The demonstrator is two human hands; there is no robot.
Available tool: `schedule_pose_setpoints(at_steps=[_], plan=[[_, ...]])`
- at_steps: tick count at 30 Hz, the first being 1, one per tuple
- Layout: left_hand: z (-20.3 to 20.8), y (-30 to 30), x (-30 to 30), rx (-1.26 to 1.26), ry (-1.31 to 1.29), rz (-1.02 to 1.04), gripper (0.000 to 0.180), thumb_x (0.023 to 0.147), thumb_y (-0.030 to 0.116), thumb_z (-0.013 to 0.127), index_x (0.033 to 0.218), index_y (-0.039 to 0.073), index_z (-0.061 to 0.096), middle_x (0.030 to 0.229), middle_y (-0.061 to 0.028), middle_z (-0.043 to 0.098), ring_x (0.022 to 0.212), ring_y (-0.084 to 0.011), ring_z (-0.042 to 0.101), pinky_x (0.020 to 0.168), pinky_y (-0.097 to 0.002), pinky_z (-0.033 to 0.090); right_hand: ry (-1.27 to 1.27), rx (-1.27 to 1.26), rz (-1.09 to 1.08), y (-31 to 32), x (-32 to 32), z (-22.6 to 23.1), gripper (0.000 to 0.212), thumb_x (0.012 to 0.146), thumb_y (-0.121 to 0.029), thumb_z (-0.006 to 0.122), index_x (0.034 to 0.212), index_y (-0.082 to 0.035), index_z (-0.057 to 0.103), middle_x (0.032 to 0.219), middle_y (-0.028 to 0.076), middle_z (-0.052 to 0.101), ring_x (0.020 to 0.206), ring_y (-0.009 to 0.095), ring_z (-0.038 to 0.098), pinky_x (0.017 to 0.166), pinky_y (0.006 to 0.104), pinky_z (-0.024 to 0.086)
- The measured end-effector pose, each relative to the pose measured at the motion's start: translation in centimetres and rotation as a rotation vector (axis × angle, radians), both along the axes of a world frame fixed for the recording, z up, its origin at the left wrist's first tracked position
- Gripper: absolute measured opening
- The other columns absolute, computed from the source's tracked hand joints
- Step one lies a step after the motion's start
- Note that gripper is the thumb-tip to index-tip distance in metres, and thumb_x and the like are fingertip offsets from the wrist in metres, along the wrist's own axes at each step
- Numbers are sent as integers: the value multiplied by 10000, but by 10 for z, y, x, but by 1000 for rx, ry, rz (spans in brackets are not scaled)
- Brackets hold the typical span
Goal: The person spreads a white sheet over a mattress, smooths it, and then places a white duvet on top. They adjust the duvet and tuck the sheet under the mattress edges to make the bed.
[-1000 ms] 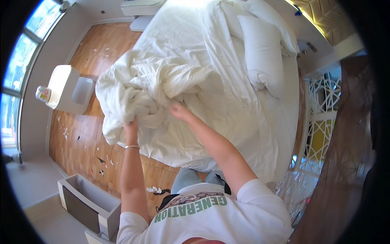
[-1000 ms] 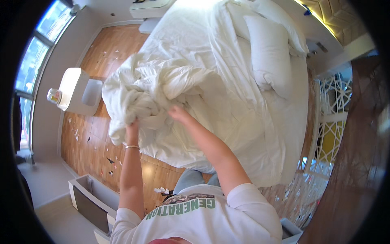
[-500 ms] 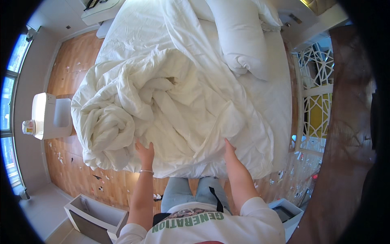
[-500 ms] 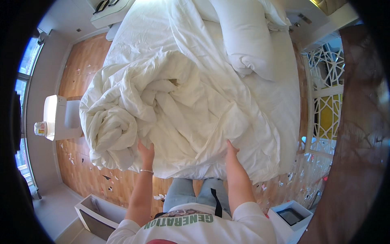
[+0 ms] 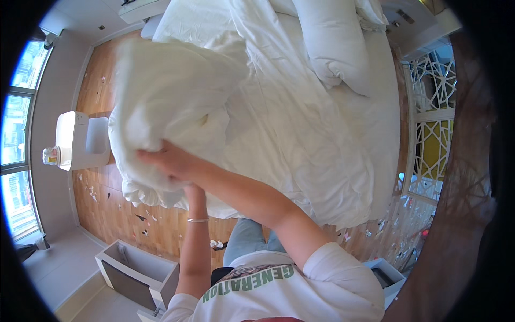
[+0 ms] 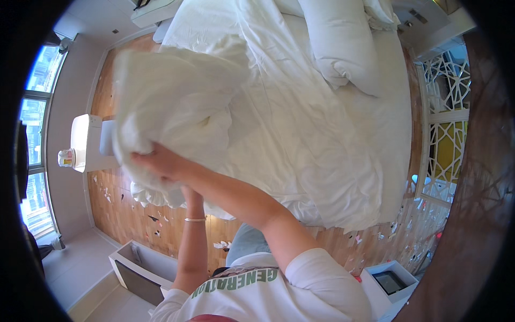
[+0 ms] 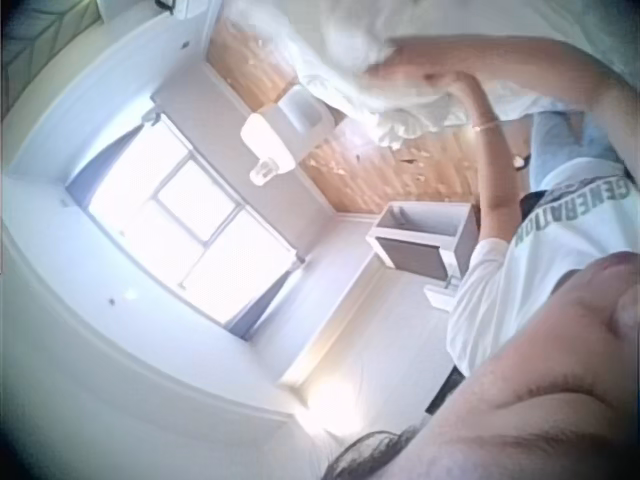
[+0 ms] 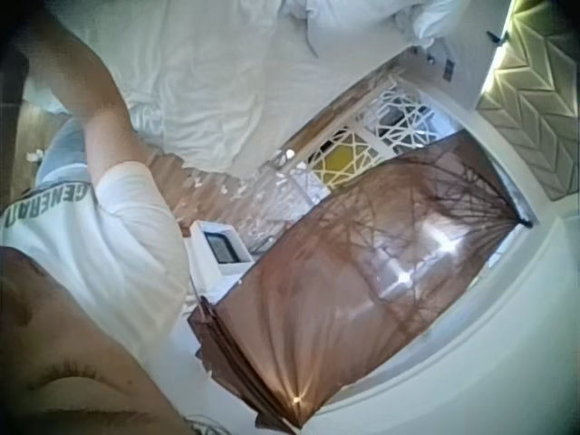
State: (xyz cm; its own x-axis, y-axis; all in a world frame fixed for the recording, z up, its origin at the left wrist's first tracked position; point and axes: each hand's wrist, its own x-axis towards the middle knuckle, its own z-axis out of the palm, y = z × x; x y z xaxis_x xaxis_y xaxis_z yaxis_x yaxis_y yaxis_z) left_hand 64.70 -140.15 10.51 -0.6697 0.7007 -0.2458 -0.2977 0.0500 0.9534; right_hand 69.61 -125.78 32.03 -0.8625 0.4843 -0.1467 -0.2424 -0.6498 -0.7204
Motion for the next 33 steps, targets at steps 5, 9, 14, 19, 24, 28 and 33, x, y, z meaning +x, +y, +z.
schedule_pose_setpoints(at_steps=[5, 9, 14, 19, 24, 28, 33], plan=[[31, 15, -18, -404, -147, 105, 510, 831, 455, 504, 1165, 77, 424, 1074, -103, 483, 927, -203, 508, 758, -371, 431, -404, 430, -167, -14, -24, -84, 507, 780, -303, 599, 1181, -32, 451, 933, 143, 595, 849, 234, 576, 729, 341, 465], [6, 7, -4, -892, -266, -152, 561, 798, 544, 479, 1162, 119, 438, 1012, -86, 505, 873, -201, 532, 702, -346, 432, -855, 421, 7, -19, 61, -193, 563, 754, -345, 615, 1170, -1, 458, 910, 141, 619, 816, 234, 605, 708, 322, 475], [-24, 21, 42, -822, -224, -66, 464, 842, 497, 413, 1027, 83, 513, 868, -68, 567, 731, -170, 577, 582, -298, 416, -1210, 339, -158, -42, 204, -244, 525, 738, -328, 601, 1128, 6, 490, 873, 169, 615, 801, 251, 605, 700, 338, 472], [-42, 36, 80, -867, -305, -333, 417, 852, 476, 409, 828, 77, 528, 759, -23, 594, 667, -146, 587, 577, -296, 413, -1402, 196, -317, -63, 328, -262, 495, 757, -303, 595, 1143, -14, 484, 885, 146, 616, 811, 227, 598, 715, 309, 471], [-33, 42, 175, -749, -110, -563, 373, 825, 397, 516, 888, 34, 574, 776, -45, 591, 681, -116, 561, 564, -247, 399, -1491, 104, -407, -74, 421, -276, 615, 704, -300, 654, 1185, 8, 424, 1028, 183, 560, 890, 248, 576, 756, 316, 459], [-47, 45, 249, -749, -108, -615, 410, 797, 362, 584, 978, -5, 560, 844, -65, 594, 716, -121, 553, 638, -252, 426, -1550, 272, -494, -67, 484, -305, 713, 648, -289, 693, 1220, -2, 379, 1178, 229, 454, 1052, 300, 493, 861, 349, 412], [-105, 22, 326, -850, 406, -705, 511, 765, 262, 619, 1150, -30, 455, 1064, -174, 536, 960, -297, 546, 819, -366, 435, -1767, 571, -410, -39, 522, -320, 747, 621, -256, 715, 1247, -63, 356, 1265, 225, 354, 1159, 356, 370, 930, 395, 354]])
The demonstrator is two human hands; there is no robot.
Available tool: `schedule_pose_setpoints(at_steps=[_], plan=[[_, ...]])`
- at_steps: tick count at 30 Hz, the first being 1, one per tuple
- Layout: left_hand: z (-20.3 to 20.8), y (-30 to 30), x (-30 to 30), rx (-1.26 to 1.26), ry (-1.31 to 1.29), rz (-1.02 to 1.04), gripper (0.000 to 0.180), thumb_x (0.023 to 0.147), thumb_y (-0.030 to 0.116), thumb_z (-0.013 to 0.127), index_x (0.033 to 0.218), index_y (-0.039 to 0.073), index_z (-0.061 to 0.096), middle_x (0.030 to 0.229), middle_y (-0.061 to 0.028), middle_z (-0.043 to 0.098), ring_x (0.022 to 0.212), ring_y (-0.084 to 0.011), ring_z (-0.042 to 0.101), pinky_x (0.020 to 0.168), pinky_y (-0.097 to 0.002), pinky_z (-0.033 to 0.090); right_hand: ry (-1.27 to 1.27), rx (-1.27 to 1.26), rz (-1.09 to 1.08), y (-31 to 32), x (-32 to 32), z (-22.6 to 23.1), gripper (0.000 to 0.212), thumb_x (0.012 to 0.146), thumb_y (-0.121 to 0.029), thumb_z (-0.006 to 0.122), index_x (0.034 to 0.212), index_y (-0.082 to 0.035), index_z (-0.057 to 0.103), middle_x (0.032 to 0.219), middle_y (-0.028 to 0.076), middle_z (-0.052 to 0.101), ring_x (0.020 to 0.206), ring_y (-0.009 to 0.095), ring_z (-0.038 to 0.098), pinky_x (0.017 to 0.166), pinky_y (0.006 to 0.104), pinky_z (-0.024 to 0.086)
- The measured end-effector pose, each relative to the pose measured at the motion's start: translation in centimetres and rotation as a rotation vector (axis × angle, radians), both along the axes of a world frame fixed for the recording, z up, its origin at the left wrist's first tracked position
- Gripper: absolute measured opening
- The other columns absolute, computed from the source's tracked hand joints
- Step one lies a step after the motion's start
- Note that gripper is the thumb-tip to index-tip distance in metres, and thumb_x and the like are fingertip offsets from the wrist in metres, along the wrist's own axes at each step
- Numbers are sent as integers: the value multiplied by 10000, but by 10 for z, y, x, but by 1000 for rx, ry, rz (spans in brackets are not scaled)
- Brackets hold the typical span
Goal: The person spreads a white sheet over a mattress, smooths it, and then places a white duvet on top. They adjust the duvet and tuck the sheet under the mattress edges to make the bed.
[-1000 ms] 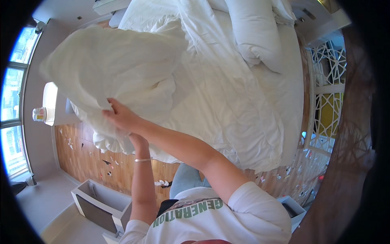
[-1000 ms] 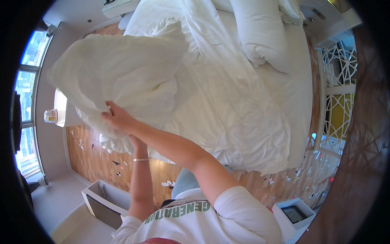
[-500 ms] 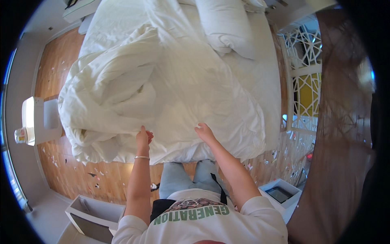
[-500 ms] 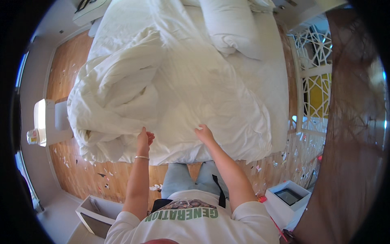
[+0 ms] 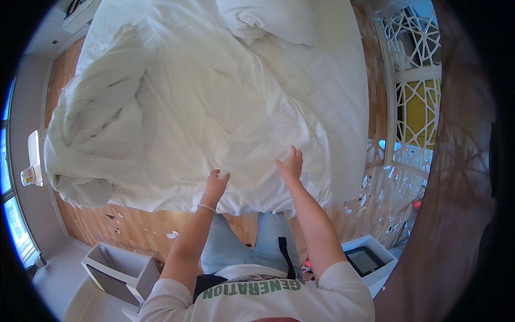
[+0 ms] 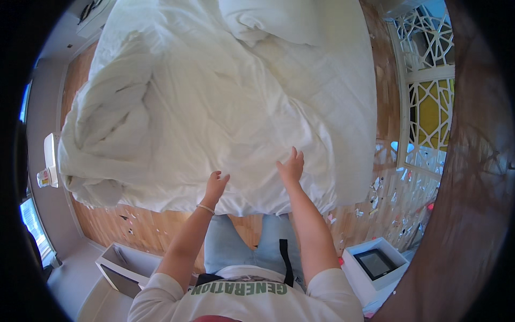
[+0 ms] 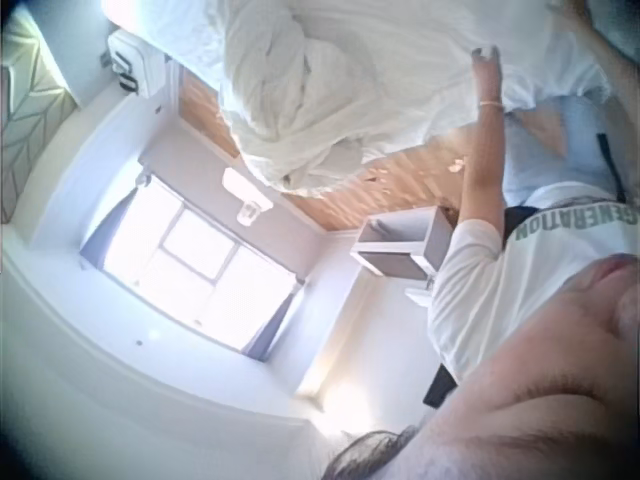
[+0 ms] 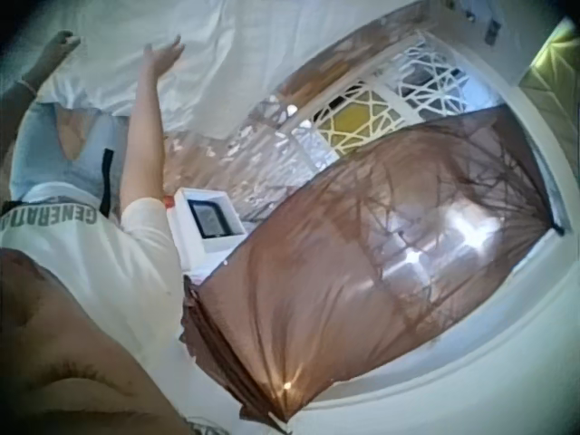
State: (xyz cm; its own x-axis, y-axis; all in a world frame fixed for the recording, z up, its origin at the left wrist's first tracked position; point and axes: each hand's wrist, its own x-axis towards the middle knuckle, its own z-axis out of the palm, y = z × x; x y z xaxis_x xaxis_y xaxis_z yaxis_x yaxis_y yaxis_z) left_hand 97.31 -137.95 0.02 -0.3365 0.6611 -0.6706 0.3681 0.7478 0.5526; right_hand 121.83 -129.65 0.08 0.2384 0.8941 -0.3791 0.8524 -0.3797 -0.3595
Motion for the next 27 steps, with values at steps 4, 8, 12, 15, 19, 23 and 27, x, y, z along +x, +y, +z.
schedule_pose_setpoints(at_steps=[4, 8, 12, 15, 19, 23, 27], plan=[[-7, -31, 58, 246, 420, -256, 632, 747, 121, 577, 1296, 33, 277, 1265, -230, 343, 1034, -382, 488, 889, -410, 403, -174, 139, 218, 11, 38, -14, 763, 606, -238, 723, 1260, -121, 349, 1262, 206, 344, 1167, 360, 358, 933, 414, 347], [7, -37, 63, -3, 322, -102, 580, 752, 99, 541, 1277, 71, 296, 1103, -217, 491, 973, -367, 512, 810, -423, 425, -120, -70, 329, 11, 68, -29, 261, 707, -199, 626, 921, -79, 540, 1035, 144, 550, 953, 331, 522, 769, 428, 425], [3, -46, 75, -216, 280, -40, 354, 806, 193, 494, 1132, 88, 405, 828, -173, 594, 837, -343, 564, 684, -453, 442, 155, -69, 172, -3, 63, -43, 181, 775, -197, 568, 722, -29, 528, 695, 137, 579, 694, 318, 555, 631, 414, 435], [-19, -75, 88, -132, 315, -113, 313, 813, 207, 495, 1094, 84, 432, 869, -172, 572, 836, -356, 557, 694, -451, 443, 357, 12, -22, 5, 103, -58, 233, 820, -240, 545, 764, -14, 563, 682, 120, 590, 616, 249, 564, 597, 375, 445], [-23, -122, 131, 91, 582, 171, 274, 807, 180, 516, 1025, 19, 473, 877, -162, 538, 821, -359, 556, 723, -432, 447, 374, 234, -480, 55, 177, -51, 218, 846, -211, 533, 886, 3, 542, 775, 102, 564, 704, 201, 560, 597, 282, 464], [-29, -126, 157, 44, 347, 661, 260, 795, 158, 531, 963, -40, 503, 829, -162, 573, 790, -344, 562, 719, -392, 450, 465, 448, -404, 63, 179, -33, 300, 801, -148, 578, 998, 51, 471, 940, 203, 502, 842, 290, 516, 777, 328, 416], [-57, -139, 167, 16, 211, 659, 239, 808, 198, 519, 885, -27, 533, 772, -157, 606, 750, -298, 582, 671, -381, 452, 131, 463, 486, -19, 147, -23, 552, 681, -190, 684, 1124, 18, 431, 1178, 240, 411, 1128, 359, 377, 955, 459, 292]])
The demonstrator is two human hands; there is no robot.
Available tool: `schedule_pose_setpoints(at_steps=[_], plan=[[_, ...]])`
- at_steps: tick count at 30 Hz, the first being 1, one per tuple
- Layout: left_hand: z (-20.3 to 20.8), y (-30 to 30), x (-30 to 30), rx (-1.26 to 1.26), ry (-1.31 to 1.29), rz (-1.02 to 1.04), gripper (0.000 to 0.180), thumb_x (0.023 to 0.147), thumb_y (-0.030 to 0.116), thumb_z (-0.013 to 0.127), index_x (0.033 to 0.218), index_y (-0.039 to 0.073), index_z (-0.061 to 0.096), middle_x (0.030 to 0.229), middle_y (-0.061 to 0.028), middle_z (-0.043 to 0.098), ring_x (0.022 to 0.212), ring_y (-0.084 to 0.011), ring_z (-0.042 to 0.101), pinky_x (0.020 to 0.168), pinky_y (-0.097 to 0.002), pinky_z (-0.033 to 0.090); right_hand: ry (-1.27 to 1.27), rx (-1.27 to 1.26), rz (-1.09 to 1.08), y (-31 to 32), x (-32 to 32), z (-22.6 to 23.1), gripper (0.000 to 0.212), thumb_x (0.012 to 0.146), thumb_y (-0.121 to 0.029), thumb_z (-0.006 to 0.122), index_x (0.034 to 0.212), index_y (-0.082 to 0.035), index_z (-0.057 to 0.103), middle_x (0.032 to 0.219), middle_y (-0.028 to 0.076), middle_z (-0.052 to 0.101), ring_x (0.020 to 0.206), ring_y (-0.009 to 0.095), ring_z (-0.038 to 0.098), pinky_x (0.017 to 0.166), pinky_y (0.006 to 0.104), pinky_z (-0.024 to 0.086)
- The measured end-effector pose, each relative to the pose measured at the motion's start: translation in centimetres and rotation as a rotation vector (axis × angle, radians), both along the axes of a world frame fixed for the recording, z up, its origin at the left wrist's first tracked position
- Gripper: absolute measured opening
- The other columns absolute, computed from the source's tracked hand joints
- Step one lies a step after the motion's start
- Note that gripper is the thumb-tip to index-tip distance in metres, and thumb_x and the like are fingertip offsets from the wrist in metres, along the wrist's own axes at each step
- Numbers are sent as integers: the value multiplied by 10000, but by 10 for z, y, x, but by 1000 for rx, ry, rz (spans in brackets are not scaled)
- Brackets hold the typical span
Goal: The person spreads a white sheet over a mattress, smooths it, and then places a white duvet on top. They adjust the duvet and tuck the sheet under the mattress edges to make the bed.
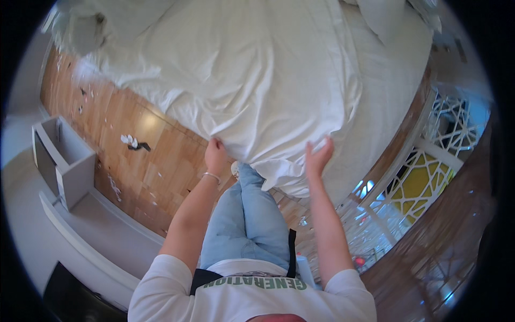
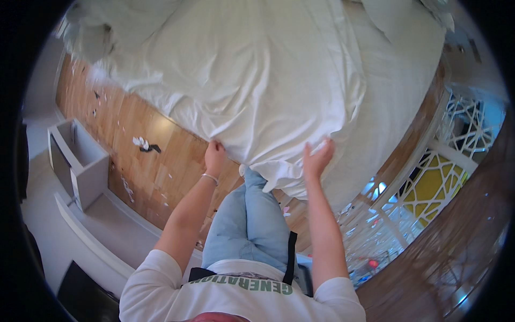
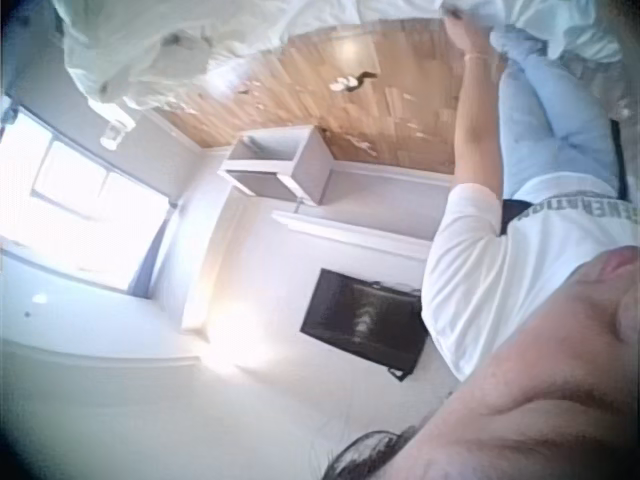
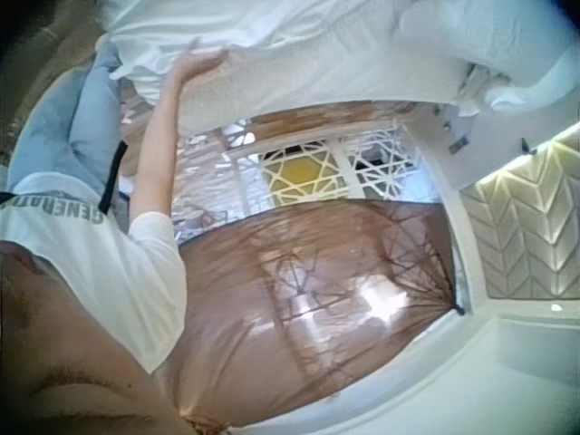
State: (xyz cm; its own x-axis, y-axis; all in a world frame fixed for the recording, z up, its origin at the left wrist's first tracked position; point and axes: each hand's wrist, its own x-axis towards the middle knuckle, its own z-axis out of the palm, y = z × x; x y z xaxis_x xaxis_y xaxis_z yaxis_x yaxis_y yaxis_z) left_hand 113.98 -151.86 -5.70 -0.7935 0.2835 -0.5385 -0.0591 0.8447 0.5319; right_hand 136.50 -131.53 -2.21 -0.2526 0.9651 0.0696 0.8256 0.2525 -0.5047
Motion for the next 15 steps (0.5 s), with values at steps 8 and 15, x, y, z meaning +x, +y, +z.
schedule_pose_setpoints(at_steps=[8, 15], plan=[[-5, 8, 48, 20, -35, 197, 307, 771, 218, 543, 958, -25, 522, 947, -212, 592, 894, -358, 562, 763, -411, 438, -384, -236, 866, -100, 4, 35, 477, 687, -189, 627, 1133, -114, 478, 1211, 154, 407, 1119, 349, 390, 933, 441, 313], [-14, 38, 110, 151, -231, 151, 242, 842, 222, 444, 869, -14, 488, 861, -261, 569, 837, -411, 543, 724, -467, 423, -485, -129, 961, -54, 32, 15, 136, 687, -128, 552, 808, -92, 604, 821, 87, 590, 847, 264, 549, 778, 419, 396]])
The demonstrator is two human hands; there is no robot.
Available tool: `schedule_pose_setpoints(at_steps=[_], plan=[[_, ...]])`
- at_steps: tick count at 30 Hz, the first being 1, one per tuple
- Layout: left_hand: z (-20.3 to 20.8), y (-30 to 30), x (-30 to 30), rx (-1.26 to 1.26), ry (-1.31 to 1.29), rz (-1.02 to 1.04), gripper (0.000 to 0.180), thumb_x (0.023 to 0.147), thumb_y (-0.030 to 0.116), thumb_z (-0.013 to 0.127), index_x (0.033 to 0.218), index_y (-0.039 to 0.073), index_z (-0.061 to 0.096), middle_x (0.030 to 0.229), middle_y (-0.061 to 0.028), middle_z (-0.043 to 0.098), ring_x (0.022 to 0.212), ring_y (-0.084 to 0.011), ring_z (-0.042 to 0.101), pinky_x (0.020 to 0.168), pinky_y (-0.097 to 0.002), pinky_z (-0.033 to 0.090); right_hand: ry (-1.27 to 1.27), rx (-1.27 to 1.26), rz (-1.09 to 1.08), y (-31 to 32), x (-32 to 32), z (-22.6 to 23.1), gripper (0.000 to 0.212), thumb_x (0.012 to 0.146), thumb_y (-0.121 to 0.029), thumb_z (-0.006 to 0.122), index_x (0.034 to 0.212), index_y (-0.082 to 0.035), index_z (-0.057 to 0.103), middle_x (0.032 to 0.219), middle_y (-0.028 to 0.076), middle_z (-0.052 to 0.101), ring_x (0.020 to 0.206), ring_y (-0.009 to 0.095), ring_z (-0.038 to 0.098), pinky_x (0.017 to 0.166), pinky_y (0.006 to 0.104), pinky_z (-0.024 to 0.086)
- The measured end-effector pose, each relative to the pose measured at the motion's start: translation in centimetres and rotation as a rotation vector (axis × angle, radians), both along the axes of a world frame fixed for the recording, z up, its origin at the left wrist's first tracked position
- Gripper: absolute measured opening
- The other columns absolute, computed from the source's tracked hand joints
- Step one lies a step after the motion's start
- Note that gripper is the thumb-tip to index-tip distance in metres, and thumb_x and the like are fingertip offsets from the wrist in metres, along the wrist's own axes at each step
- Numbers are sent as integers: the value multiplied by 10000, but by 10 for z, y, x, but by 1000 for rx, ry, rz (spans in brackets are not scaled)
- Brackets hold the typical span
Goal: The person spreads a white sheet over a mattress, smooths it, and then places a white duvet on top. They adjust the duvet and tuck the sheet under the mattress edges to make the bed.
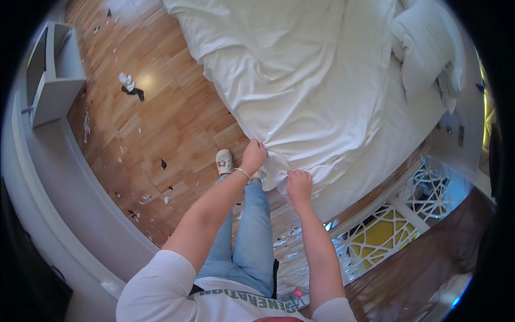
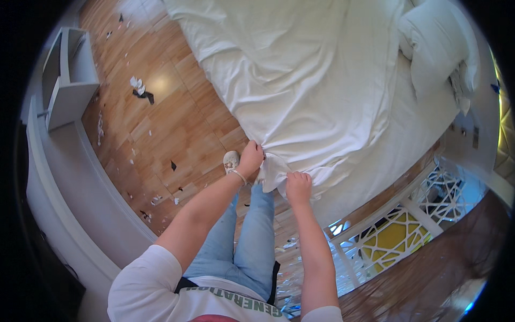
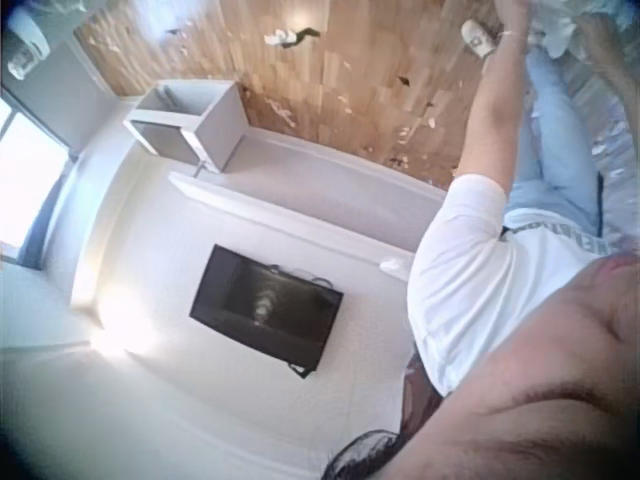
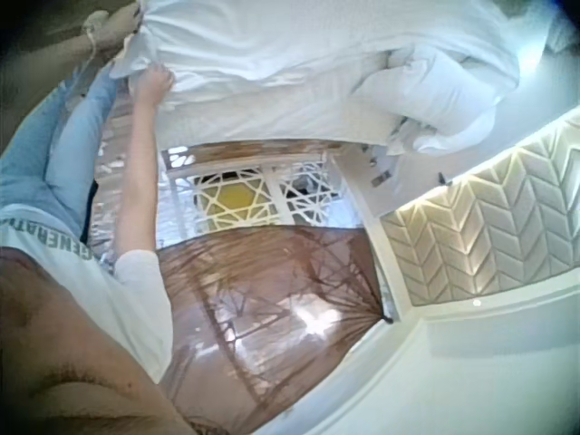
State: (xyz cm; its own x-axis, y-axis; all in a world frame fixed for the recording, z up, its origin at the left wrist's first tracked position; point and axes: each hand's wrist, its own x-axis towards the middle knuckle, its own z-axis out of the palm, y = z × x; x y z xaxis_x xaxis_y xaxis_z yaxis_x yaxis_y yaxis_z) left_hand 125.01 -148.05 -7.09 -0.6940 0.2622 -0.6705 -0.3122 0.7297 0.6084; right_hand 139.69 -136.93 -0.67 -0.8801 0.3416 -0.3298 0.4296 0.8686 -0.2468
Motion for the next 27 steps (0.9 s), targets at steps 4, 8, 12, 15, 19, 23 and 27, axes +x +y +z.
schedule_pose_setpoints(at_steps=[4, 8, 12, 15, 19, 23, 27], plan=[[22, -1, 11, 2, 89, -1, 189, 849, 174, 433, 816, -9, 466, 772, -259, 554, 749, -418, 540, 658, -481, 420, -244, -121, 279, 0, 24, -1, 121, 678, -148, 533, 620, -83, 617, 666, 117, 600, 665, 273, 586, 720, 426, 421], [26, -19, 36, -19, 167, -158, 176, 815, 186, 460, 805, 10, 465, 728, -235, 569, 694, -409, 550, 624, -494, 430, -302, -89, 467, -6, 91, -14, 169, 687, -173, 519, 577, -91, 618, 618, 117, 600, 588, 266, 584, 639, 398, 411], [19, -13, 75, -11, 208, -25, 165, 797, 177, 470, 861, 27, 497, 703, -219, 570, 692, -393, 557, 617, -488, 427, -302, -118, 515, 5, 96, -2, 184, 714, -191, 505, 614, -95, 625, 636, 111, 605, 596, 262, 586, 614, 388, 388], [22, 0, 122, 82, 172, 83, 189, 791, 181, 516, 890, 22, 490, 800, -196, 558, 738, -360, 559, 644, -440, 441, -385, -177, 506, 23, 93, 11, 176, 722, -184, 498, 645, -96, 629, 650, 104, 608, 623, 256, 592, 618, 396, 387], [47, 23, 190, 168, 230, 147, 378, 758, 205, 592, 1053, 26, 436, 896, -166, 534, 793, -339, 550, 710, -390, 455, -280, -525, 314, 58, 110, 40, 134, 745, -151, 521, 744, -59, 618, 687, 96, 602, 666, 226, 593, 646, 370, 423], [48, 36, 238, 23, 315, 135, 456, 752, 230, 593, 1119, 27, 415, 960, -193, 561, 849, -346, 562, 750, -409, 456, 308, -741, -460, 107, 152, -1, 196, 815, -161, 532, 938, -10, 547, 819, 92, 574, 738, 181, 565, 676, 304, 451], [49, 27, 244, -129, -79, -146, 269, 774, 209, 523, 967, 25, 491, 888, -223, 589, 835, -376, 567, 721, -428, 454, 237, -928, -1107, 150, 134, -21, 225, 849, -121, 499, 1050, -21, 480, 940, 70, 548, 848, 160, 542, 725, 273, 449]])
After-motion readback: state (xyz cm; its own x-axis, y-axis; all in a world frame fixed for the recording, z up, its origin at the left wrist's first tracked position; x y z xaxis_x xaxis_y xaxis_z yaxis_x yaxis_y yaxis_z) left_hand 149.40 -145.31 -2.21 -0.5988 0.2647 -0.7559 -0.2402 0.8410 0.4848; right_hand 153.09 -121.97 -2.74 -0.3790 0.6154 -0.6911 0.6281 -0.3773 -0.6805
